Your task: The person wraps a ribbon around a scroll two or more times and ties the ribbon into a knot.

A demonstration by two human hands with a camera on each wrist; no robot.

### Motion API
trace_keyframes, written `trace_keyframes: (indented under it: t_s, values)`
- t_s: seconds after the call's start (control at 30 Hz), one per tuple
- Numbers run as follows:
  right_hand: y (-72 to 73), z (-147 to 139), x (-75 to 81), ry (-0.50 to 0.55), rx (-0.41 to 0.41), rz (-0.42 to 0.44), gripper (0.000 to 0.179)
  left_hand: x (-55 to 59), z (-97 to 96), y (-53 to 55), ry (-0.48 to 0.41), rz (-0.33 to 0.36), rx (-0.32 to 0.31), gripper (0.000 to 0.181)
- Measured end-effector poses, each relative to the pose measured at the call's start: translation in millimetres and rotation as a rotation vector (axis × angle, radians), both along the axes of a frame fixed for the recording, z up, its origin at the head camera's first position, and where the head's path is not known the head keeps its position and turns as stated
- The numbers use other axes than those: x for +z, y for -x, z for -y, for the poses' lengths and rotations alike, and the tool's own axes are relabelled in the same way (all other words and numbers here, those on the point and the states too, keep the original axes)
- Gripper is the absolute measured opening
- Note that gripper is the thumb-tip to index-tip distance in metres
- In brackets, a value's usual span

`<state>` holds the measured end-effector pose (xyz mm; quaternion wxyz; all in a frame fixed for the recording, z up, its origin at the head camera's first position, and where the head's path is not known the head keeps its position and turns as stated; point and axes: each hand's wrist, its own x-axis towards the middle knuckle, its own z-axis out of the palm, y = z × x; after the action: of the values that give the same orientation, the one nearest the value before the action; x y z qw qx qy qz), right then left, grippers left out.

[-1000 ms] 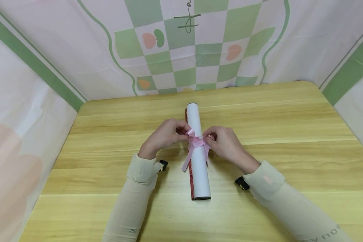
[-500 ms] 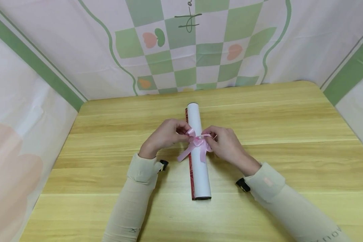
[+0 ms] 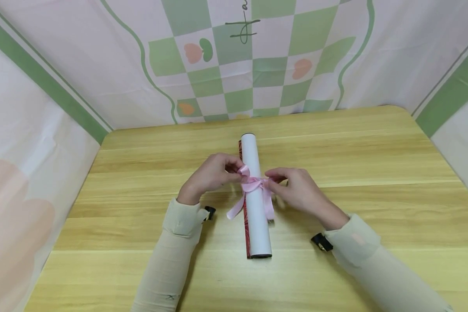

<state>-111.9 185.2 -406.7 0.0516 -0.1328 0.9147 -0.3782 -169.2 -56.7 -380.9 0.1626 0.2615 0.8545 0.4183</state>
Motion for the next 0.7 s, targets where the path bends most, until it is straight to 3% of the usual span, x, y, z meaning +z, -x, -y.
trace_keyframes:
  t_s: [0.23, 0.37, 0.47, 0.53, 0.7]
  values:
    - [0.0, -2, -5.4, 0.023, 0.019, -0.007, 0.021, -0.3, 0.1, 0.3, 0.011, -0.022, -0.004, 0.007]
    - [-4.2, -1, -4.5, -0.003, -0.009, -0.140, 0.019, -1.2, -0.7, 0.1, 0.015, -0.026, -0.006, 0.006]
    - [-12.0, 2, 2.8, -0.040, 0.019, -0.220, 0.013, -1.4, -1.4, 0.2, 0.016, -0.024, -0.008, 0.005]
    - [-18.7, 7, 8.0, -0.084, 0.064, -0.192, 0.011, -0.7, -1.7, 0.4, 0.023, -0.025, -0.009, 0.005]
    - [-29.7, 20, 11.8, -0.198, 0.138, -0.019, 0.016, -0.1, -2.1, 0.9, 0.037, -0.019, -0.003, 0.006]
